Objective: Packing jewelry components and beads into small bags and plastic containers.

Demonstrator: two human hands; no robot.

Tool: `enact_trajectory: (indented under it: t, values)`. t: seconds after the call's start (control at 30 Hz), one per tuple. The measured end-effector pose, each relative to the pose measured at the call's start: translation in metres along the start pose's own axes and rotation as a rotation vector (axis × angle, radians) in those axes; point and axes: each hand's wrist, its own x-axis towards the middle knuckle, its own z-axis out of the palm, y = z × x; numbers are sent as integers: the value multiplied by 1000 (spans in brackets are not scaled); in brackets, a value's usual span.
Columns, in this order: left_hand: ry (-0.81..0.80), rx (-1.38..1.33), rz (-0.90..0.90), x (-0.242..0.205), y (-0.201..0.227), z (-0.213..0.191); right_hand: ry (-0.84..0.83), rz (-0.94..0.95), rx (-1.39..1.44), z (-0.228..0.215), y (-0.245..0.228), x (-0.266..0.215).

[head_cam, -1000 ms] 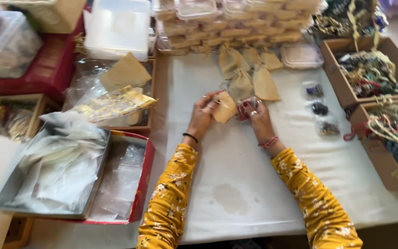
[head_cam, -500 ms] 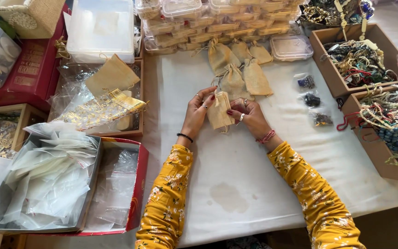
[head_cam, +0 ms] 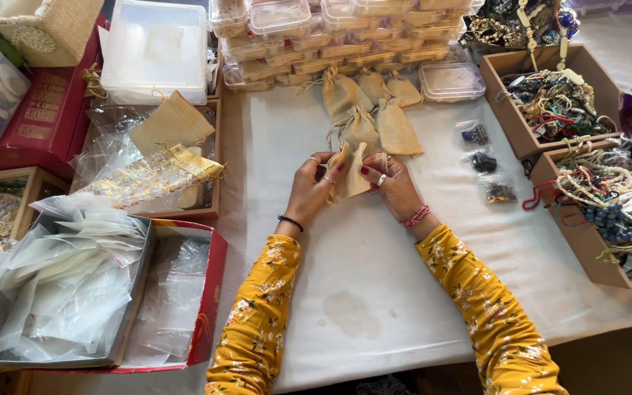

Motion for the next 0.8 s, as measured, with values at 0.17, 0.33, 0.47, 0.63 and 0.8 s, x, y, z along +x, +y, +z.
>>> enact_trajectory:
  t: [0.17,0.33,0.47,0.63,0.8]
  values:
    - [148,-229,13,19,-34,-15,41,1,104,-1,0,2]
    - [200,-704,12,33,-54,-42,11,-33,167,-5,4,4]
    - [541,-580,43,30,-29,-65,-26,17,108,5,-13,-1]
    - [775,-325,365,1,45,-61,-33,28,115,6,-17,-4]
    - [352,903,552,-13,19,-21,-41,26,152,2,-11,0]
